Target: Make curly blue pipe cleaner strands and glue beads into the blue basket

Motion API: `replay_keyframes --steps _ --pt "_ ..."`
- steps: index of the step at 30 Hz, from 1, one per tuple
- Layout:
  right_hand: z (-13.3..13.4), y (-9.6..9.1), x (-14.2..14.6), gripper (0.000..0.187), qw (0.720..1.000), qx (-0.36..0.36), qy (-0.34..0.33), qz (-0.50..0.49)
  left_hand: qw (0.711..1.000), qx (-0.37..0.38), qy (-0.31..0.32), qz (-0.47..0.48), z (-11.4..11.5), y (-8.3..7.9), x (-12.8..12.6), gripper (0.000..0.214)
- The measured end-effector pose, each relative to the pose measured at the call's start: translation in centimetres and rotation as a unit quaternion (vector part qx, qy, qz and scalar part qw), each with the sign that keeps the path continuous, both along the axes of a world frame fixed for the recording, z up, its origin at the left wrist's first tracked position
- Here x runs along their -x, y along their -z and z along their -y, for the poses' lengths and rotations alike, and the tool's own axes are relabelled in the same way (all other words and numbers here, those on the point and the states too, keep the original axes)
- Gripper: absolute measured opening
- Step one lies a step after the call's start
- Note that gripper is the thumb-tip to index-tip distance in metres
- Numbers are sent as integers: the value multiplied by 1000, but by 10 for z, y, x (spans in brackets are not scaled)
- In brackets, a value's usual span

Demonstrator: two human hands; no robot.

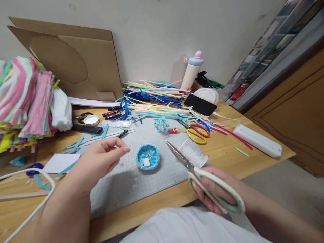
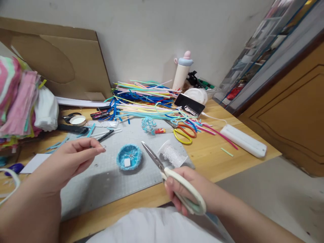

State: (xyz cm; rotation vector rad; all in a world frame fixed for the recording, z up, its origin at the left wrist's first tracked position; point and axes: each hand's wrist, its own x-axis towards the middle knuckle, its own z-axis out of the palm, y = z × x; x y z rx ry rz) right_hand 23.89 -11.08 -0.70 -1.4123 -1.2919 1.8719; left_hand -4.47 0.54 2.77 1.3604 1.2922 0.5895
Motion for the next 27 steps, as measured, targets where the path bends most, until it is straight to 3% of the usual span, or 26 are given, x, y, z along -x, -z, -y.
replay_keyframes --steps 5,9,17,21,24,26,27 --pt "1 -4 -15 65 999 10 34 19 989 -5 16 -146 -15 10 12 24" --pt "5 -6 -27 68 997 -4 76 25 963 -65 3 -262 -25 24 9 26" --pt "15 -15 -45 65 984 -37 169 34 951 -119 -59 -279 -30 26 4 37" --pt "15 -16 -55 63 979 -48 192 51 938 -142 -145 -281 -24 14 0 41" --pt "12 -12 -61 60 970 -53 204 123 918 -204 -222 -258 -5 5 -18 34" --pt "8 -6 -63 51 948 -102 222 205 941 -234 -137 -204 15 6 -41 25" --pt "6 -2 -63 44 929 -142 235 249 954 -228 -40 -192 27 9 -55 21"
